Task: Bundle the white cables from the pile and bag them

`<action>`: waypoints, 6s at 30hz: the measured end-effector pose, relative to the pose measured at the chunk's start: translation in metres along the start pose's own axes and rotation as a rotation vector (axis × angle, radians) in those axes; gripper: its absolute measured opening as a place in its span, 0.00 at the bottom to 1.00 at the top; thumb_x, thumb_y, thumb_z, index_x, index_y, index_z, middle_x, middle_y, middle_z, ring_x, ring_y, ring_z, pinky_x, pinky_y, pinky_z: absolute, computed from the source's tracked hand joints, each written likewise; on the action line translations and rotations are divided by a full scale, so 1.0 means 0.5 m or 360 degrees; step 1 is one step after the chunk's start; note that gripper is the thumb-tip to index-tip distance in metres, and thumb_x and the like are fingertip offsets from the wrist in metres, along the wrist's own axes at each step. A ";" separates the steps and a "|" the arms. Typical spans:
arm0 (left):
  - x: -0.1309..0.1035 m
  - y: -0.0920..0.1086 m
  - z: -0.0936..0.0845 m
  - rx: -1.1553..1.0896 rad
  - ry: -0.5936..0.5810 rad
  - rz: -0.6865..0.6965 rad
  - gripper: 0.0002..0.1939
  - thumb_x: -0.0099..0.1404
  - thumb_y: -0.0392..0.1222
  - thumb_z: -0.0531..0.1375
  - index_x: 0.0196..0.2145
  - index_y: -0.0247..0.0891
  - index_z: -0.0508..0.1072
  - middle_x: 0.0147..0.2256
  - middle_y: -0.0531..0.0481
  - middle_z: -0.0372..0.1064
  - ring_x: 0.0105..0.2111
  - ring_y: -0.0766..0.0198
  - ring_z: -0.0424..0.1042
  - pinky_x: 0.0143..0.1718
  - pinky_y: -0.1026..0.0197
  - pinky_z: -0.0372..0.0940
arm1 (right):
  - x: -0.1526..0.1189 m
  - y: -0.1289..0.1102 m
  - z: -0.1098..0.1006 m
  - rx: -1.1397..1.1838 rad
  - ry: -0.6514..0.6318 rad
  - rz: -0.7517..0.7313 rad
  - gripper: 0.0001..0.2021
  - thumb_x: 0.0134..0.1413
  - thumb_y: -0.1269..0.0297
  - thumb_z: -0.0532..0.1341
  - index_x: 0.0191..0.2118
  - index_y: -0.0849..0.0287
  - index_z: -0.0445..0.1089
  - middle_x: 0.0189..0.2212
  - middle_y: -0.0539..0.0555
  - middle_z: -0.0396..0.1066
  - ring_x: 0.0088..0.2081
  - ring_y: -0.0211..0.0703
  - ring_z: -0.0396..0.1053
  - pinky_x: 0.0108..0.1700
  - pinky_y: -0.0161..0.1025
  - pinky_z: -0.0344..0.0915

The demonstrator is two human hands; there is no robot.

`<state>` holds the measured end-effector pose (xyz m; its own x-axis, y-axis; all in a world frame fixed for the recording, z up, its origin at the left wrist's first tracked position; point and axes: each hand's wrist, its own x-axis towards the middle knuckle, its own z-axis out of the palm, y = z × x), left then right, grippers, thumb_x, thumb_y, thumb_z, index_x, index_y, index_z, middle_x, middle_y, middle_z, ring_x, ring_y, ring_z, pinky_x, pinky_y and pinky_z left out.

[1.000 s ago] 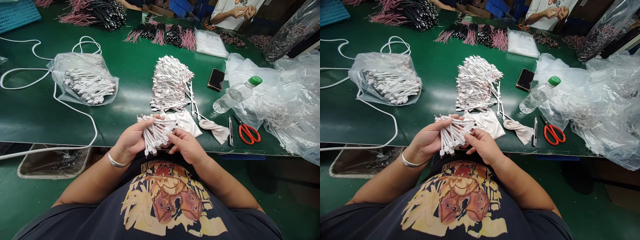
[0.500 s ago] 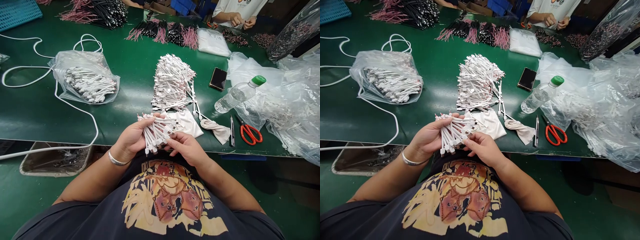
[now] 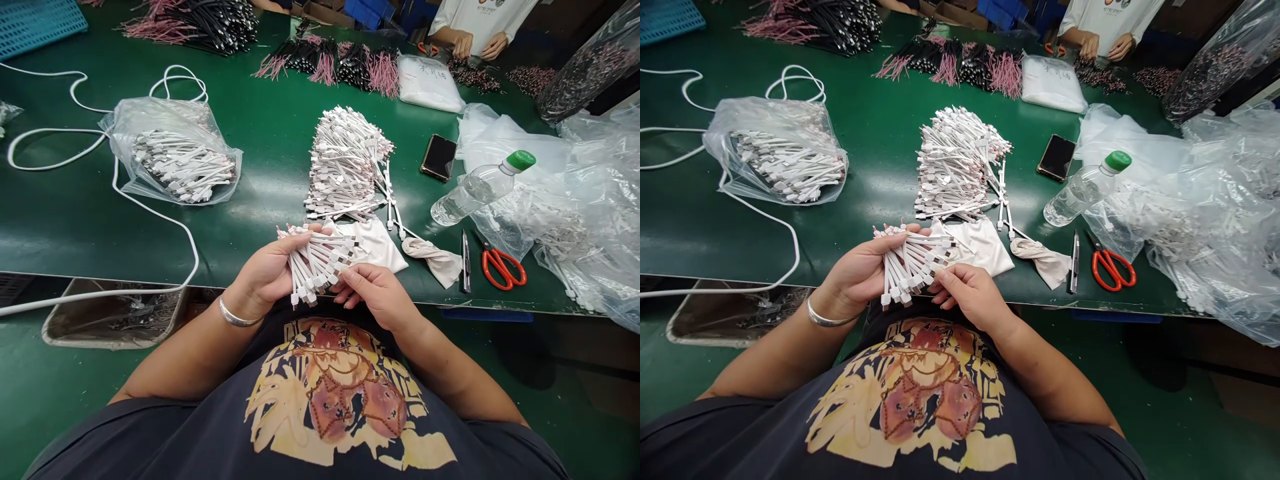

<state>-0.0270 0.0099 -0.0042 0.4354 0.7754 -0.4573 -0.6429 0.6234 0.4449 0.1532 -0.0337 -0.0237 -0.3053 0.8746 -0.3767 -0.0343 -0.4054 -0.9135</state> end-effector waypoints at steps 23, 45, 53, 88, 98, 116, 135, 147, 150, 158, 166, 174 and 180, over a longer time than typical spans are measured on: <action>0.012 0.012 -0.001 0.0002 0.0035 -0.0032 0.12 0.63 0.30 0.51 0.39 0.30 0.72 0.38 0.38 0.75 0.38 0.53 0.76 0.45 0.48 0.70 | -0.062 0.029 -0.005 0.0024 -0.0249 0.0271 0.23 0.52 0.45 0.58 0.29 0.64 0.72 0.25 0.55 0.74 0.24 0.34 0.71 0.25 0.30 0.66; 0.028 0.019 -0.004 -0.0024 0.0070 -0.0034 0.14 0.64 0.29 0.50 0.44 0.30 0.71 0.37 0.39 0.76 0.38 0.54 0.77 0.44 0.50 0.71 | -0.060 0.036 -0.009 0.0032 -0.0355 0.0316 0.22 0.52 0.45 0.58 0.31 0.64 0.72 0.28 0.56 0.74 0.26 0.35 0.71 0.26 0.30 0.66; 0.032 0.021 -0.013 -0.0059 0.0113 -0.0015 0.16 0.63 0.29 0.51 0.48 0.33 0.69 0.38 0.40 0.76 0.38 0.55 0.77 0.44 0.52 0.71 | -0.068 0.036 -0.009 0.0030 -0.0317 0.0324 0.22 0.51 0.45 0.59 0.32 0.64 0.73 0.27 0.55 0.74 0.26 0.35 0.71 0.27 0.30 0.66; 0.018 -0.057 -0.042 0.2862 -0.1841 0.1266 0.49 0.56 0.60 0.59 0.64 0.30 0.44 0.57 0.30 0.60 0.58 0.46 0.59 0.59 0.48 0.52 | -0.014 0.113 0.021 0.1090 -0.0560 0.0570 0.22 0.43 0.69 0.69 0.47 0.59 0.67 0.40 0.53 0.72 0.40 0.41 0.72 0.43 0.41 0.70; -0.044 -0.078 -0.066 0.2773 -0.1169 0.2141 0.25 0.61 0.47 0.58 0.54 0.37 0.63 0.46 0.40 0.73 0.51 0.55 0.69 0.56 0.50 0.60 | -0.027 0.091 0.032 0.0930 -0.0430 0.0639 0.21 0.48 0.67 0.67 0.49 0.60 0.67 0.42 0.55 0.73 0.42 0.43 0.73 0.41 0.37 0.71; -0.090 -0.142 -0.107 0.1197 -0.0017 -0.0028 0.20 0.62 0.56 0.54 0.26 0.35 0.66 0.19 0.57 0.54 0.19 0.72 0.57 0.22 0.68 0.55 | -0.034 0.095 0.041 0.0774 -0.0428 0.0728 0.15 0.46 0.67 0.68 0.42 0.66 0.72 0.36 0.58 0.76 0.33 0.38 0.75 0.34 0.29 0.73; -0.108 -0.153 -0.117 0.1340 0.0355 0.0322 0.17 0.61 0.52 0.58 0.27 0.33 0.75 0.26 0.51 0.70 0.28 0.67 0.65 0.32 0.67 0.61 | -0.046 0.099 0.054 0.0704 -0.0205 0.0671 0.19 0.43 0.65 0.70 0.44 0.63 0.71 0.36 0.57 0.75 0.34 0.39 0.75 0.32 0.28 0.72; -0.092 -0.152 -0.118 0.0773 0.0254 -0.0066 0.16 0.57 0.51 0.62 0.27 0.33 0.69 0.22 0.54 0.67 0.22 0.71 0.65 0.26 0.67 0.60 | -0.042 0.102 0.039 0.0801 -0.0326 0.0660 0.18 0.55 0.56 0.61 0.46 0.65 0.70 0.38 0.61 0.75 0.36 0.41 0.75 0.35 0.31 0.72; -0.083 -0.151 -0.117 0.0690 0.0101 -0.0229 0.18 0.61 0.53 0.58 0.28 0.31 0.70 0.22 0.52 0.67 0.21 0.72 0.63 0.25 0.68 0.58 | -0.042 0.102 0.032 0.0866 -0.0351 0.0708 0.18 0.58 0.56 0.58 0.47 0.66 0.70 0.39 0.63 0.75 0.37 0.42 0.76 0.36 0.33 0.72; -0.079 -0.157 -0.092 0.0876 0.0158 -0.0165 0.19 0.58 0.53 0.60 0.23 0.33 0.71 0.19 0.53 0.66 0.18 0.71 0.59 0.22 0.67 0.55 | -0.048 0.112 0.027 0.0673 -0.0296 0.0618 0.19 0.51 0.61 0.65 0.49 0.60 0.68 0.40 0.58 0.74 0.35 0.40 0.75 0.34 0.32 0.73; -0.078 -0.163 -0.099 0.0956 0.0193 -0.0104 0.18 0.59 0.53 0.60 0.25 0.33 0.72 0.22 0.52 0.69 0.21 0.70 0.62 0.25 0.67 0.56 | -0.048 0.107 0.022 0.0648 -0.0266 0.0622 0.17 0.51 0.60 0.65 0.46 0.60 0.70 0.38 0.57 0.75 0.34 0.39 0.76 0.33 0.30 0.72; -0.066 -0.169 -0.092 0.0808 0.0123 -0.0239 0.16 0.58 0.50 0.61 0.25 0.33 0.69 0.19 0.54 0.64 0.18 0.72 0.59 0.21 0.67 0.53 | -0.047 0.106 0.020 0.0675 -0.0337 0.0644 0.18 0.49 0.62 0.66 0.46 0.62 0.69 0.37 0.57 0.75 0.33 0.39 0.75 0.33 0.30 0.71; -0.063 -0.171 -0.091 0.0829 0.0147 -0.0254 0.15 0.58 0.49 0.62 0.27 0.32 0.69 0.19 0.54 0.64 0.17 0.73 0.58 0.20 0.68 0.51 | -0.047 0.107 0.017 0.0701 -0.0394 0.0643 0.19 0.49 0.63 0.65 0.47 0.63 0.69 0.37 0.59 0.75 0.34 0.40 0.76 0.34 0.31 0.72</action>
<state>-0.0145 -0.0726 -0.0630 0.4299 0.6698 -0.6055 -0.1662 0.7178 0.6761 0.1502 -0.0782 -0.0626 -0.5844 0.5642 -0.5832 -0.2420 -0.8072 -0.5384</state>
